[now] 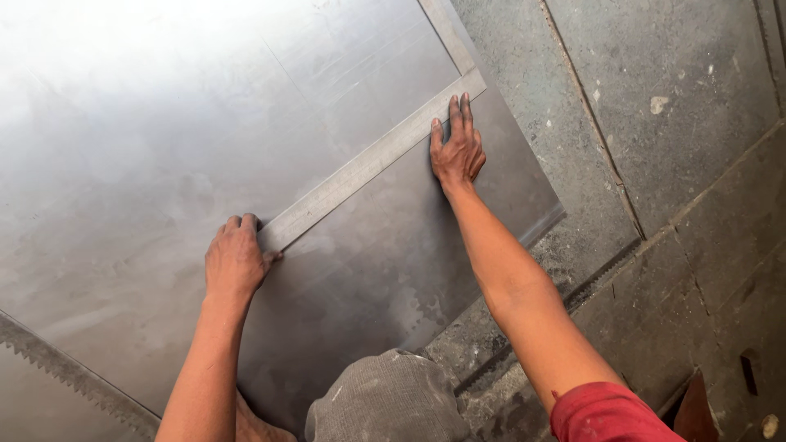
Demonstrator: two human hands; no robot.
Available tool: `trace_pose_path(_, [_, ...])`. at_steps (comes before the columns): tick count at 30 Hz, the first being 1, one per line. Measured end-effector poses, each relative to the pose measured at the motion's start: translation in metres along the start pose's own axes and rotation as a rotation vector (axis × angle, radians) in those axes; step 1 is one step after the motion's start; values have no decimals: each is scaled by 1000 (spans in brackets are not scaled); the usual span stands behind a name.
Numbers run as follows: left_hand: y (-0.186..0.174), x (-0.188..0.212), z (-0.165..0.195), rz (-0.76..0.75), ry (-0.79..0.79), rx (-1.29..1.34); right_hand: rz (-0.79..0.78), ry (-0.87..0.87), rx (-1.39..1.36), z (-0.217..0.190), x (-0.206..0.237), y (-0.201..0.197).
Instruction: The person uses a long serrated ruler and a pencil to draw straight lines on a large metal sheet. They then use a large L-shaped square ruler to draw perpendicular lines and mark a rectangular shape on the sheet.
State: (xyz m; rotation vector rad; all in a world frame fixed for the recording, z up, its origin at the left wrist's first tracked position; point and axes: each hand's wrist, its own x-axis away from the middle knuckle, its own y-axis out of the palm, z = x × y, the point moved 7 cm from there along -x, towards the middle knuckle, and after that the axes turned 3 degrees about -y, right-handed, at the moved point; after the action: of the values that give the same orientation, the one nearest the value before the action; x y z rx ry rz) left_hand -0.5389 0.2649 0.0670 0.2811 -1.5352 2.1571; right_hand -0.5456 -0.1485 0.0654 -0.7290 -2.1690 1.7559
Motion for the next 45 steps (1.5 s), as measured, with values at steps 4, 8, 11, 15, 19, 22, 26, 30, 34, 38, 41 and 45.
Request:
trace_pose_path(4, [8, 0, -8, 43, -21, 66, -11, 17, 17, 9, -2, 7])
trace_pose_path(8, [16, -14, -14, 201, 18, 50, 4, -9, 18, 10, -1, 18])
trace_pose_path(11, [24, -30, -14, 235, -229, -55, 21, -70, -55, 8, 3, 20])
trace_pose_path(15, [26, -40, -1, 138, -540, -151, 81, -249, 67, -9, 12, 10])
trace_pose_path(19, [33, -44, -4, -26, -567, -181, -16, -101, 23, -7, 12, 16])
trace_pose_path(22, [32, -45, -15, 134, -454, -72, 44, -116, 80, -10, 8, 16])
trace_pose_path(26, [35, -41, -20, 36, -235, 63, 25, -51, 44, 2, -3, 9])
trace_pose_path(30, [20, -30, -13, -182, -226, 4, 9, 26, -24, 9, -3, -6])
trace_pose_path(34, [0, -24, 2, -128, -184, -55, 19, 2, -52, -5, -3, -18])
trace_pose_path(38, [11, -25, -3, -89, -183, -66, 14, 11, -35, -5, -3, -12])
trace_pose_path(41, [27, -27, -13, -9, -171, -57, 25, 4, -11, 0, 0, -1])
trace_pose_path(45, [55, -33, -25, -8, -208, 0, 86, -67, -7, 4, 3, 7])
